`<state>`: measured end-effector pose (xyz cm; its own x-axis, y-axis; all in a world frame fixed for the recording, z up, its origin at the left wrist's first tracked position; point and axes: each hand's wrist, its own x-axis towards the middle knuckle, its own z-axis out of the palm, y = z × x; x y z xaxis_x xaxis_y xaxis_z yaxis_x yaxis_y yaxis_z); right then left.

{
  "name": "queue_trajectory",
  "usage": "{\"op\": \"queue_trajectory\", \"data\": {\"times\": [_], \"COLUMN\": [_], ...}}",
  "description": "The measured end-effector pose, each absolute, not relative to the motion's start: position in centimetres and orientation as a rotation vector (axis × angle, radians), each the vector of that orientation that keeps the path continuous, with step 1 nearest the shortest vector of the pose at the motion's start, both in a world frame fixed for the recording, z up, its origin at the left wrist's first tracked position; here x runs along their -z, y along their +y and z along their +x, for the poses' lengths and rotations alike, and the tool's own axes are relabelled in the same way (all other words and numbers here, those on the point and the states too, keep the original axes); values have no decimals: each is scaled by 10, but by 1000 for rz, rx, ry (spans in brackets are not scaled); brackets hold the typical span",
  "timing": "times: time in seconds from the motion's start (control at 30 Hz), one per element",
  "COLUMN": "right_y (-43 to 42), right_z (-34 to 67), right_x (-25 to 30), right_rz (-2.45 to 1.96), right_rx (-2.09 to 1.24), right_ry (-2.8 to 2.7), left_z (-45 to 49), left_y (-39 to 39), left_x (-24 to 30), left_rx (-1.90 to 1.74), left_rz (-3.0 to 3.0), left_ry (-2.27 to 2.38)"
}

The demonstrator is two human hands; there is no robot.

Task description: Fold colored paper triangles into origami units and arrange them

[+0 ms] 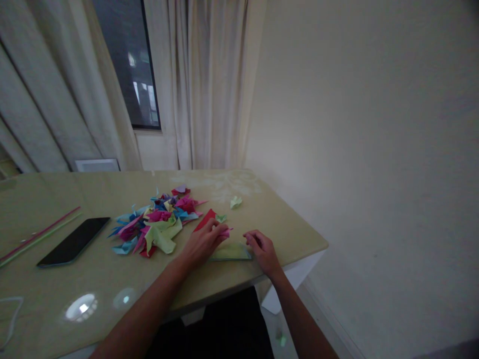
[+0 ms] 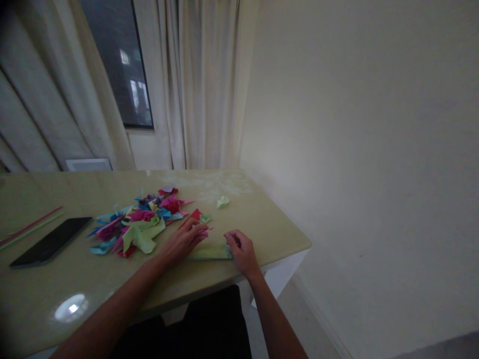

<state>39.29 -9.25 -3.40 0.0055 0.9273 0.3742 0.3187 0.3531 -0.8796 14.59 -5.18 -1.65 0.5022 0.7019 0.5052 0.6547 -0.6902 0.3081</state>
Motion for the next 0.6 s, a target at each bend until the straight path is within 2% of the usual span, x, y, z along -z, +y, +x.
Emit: {"op": "queue_trajectory", "data": {"times": [0.17, 0.43, 0.6], "right_y": [-92, -90, -91], "right_z": [397, 396, 398], "right_x": [36, 33, 36], "right_rz": [-1069, -1022, -983], "right_rx": [-850, -907, -874], "right_ry": [-1548, -1539, -1428], "left_z": [162, 166, 154], "left_y": [-69, -60, -57], "left_x": [16, 30, 19], "left_rx": [-852, -951, -966], "left_rz": [2690, 2563, 2360], "left_ry": [818, 792, 869]}}
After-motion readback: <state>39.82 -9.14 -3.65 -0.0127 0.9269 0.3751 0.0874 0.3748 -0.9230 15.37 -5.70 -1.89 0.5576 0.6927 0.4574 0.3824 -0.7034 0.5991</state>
